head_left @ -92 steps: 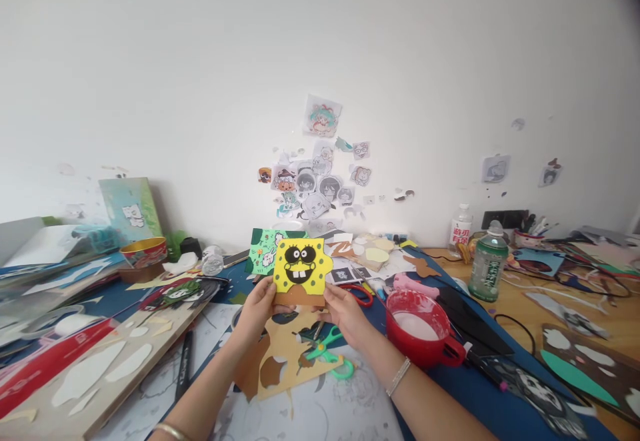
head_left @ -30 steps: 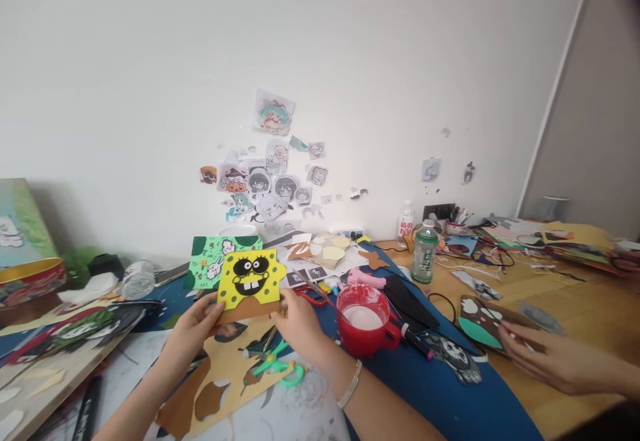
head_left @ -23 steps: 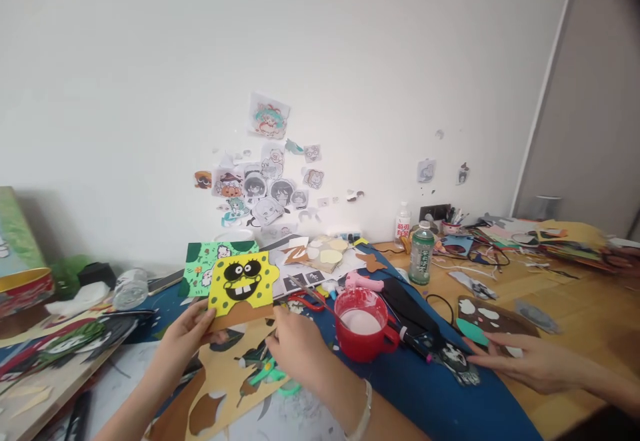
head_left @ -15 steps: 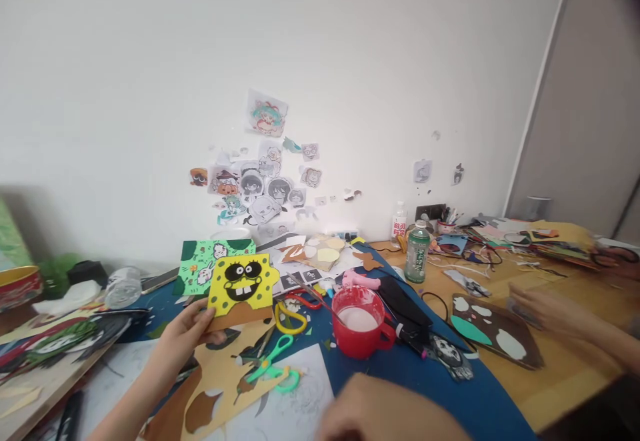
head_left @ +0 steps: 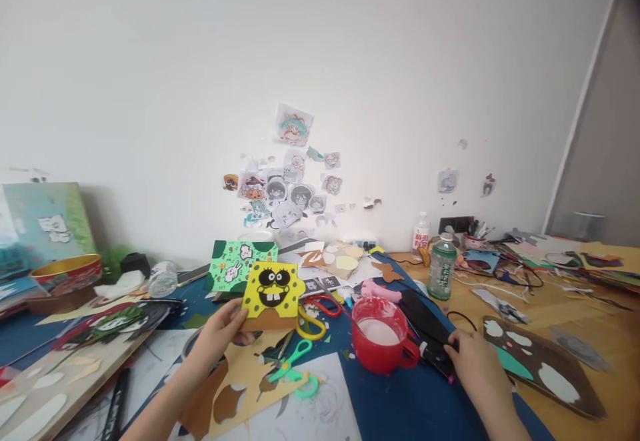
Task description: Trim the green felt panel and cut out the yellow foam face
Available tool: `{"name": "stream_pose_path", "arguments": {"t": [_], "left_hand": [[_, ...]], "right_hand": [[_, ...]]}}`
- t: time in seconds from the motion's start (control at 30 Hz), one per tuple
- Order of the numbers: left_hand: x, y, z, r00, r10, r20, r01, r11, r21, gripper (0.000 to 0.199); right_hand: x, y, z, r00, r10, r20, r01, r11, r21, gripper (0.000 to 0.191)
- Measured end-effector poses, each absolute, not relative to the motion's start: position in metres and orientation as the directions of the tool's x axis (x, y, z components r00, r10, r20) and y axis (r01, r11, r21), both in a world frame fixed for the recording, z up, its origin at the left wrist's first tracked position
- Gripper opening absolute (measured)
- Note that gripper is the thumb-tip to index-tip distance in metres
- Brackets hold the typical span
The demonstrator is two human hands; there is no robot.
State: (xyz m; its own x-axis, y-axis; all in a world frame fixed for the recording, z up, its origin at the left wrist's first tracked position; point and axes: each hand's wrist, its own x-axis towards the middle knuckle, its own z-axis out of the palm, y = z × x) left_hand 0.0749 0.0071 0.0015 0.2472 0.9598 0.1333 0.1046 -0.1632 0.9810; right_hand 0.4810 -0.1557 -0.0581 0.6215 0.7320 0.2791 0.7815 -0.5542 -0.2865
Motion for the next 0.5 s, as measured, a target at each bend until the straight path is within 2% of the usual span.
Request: {"name": "stream_pose_path", "arguments": {"t": [0.1,0.2,0.27,0.3,0.33,0.4,0.43,0.5], "left_hand": [[0.074,0.009,0.000,0.266,0.954,0.138,0.109,-0.172,0.979,0.072],[0.072,0.010,-0.002,0.284,0.949,0.134,0.124,-0.175,0.977,0.071],[0.071,0.011,-0.003,0.289,0.949,0.126,0.137,-0.172,0.976,0.069],[0.070,0.011,-0.004,0.291,0.949,0.123,0.143,-0.170,0.975,0.066],[0.070,0.011,-0.005,0.294,0.948,0.119,0.150,-0.169,0.974,0.064],[0.070,0.013,-0.008,0.300,0.948,0.110,0.162,-0.164,0.973,0.058],[0.070,0.014,-0.010,0.301,0.948,0.106,0.168,-0.162,0.972,0.056],[0.071,0.016,-0.014,0.297,0.949,0.101,0.181,-0.160,0.970,0.052]], "right_hand": [[0.482,-0.162,-0.053,0.627,0.720,0.297,0.776,-0.546,-0.317,0.021],[0.476,-0.174,-0.029,0.684,0.645,0.341,0.724,-0.544,-0.424,0.021],[0.456,-0.185,-0.005,0.783,0.512,0.354,0.579,-0.391,-0.715,0.016],[0.440,-0.189,0.008,0.778,0.511,0.365,0.535,-0.236,-0.811,0.017],[0.419,-0.192,0.019,0.711,0.581,0.397,0.513,-0.042,-0.857,0.019],[0.369,-0.188,0.036,0.359,0.824,0.439,0.435,0.268,-0.859,0.011],[0.341,-0.179,0.040,0.175,0.865,0.470,0.396,0.375,-0.838,0.005],[0.289,-0.149,0.039,-0.129,0.887,0.444,0.319,0.461,-0.828,0.013]]}}
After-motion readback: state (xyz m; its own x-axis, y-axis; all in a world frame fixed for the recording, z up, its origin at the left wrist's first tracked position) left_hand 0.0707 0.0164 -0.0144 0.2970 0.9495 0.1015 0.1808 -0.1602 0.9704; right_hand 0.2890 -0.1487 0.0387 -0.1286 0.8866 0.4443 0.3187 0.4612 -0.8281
